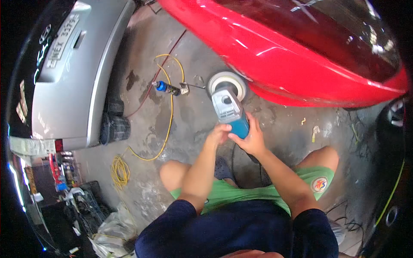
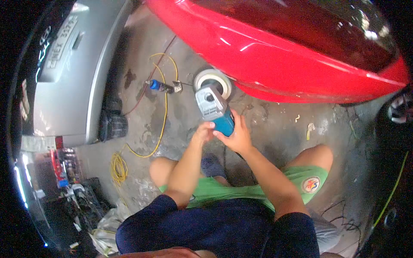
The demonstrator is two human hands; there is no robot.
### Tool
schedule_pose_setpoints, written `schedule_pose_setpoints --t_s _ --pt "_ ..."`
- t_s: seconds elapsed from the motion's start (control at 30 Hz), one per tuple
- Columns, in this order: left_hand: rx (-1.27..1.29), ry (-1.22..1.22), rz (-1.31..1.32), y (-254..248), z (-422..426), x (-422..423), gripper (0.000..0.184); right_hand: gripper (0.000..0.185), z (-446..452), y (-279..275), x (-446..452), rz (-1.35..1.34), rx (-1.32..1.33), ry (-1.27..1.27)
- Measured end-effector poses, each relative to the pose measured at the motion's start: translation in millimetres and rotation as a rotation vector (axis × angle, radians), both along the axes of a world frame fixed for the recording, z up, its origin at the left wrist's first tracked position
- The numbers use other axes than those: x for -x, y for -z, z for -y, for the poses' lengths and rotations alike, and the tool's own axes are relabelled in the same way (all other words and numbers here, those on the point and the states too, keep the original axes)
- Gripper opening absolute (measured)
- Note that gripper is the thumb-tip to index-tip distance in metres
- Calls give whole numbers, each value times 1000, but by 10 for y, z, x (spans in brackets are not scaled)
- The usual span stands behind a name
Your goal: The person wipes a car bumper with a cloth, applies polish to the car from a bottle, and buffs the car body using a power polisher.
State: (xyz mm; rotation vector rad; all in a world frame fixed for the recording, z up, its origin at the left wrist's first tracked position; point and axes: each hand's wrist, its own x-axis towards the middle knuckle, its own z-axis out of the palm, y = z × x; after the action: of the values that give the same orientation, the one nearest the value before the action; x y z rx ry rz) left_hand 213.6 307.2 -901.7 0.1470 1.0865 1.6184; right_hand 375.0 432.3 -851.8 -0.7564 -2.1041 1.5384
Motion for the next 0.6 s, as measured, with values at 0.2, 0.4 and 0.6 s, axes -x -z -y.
schedule_pose_setpoints --t_s 0.2,0.4,0.6 --pt "-78 -295 100 -95 -367 516 82 102 0 -520 780 261 -79 29" --pt "-158 -306 192 -313 -558 752 94 102 -35 -557 1102 289 -263 37" --pt "-165 -158 321 -81 -379 193 84 99 73 -590 499 253 -351 57"
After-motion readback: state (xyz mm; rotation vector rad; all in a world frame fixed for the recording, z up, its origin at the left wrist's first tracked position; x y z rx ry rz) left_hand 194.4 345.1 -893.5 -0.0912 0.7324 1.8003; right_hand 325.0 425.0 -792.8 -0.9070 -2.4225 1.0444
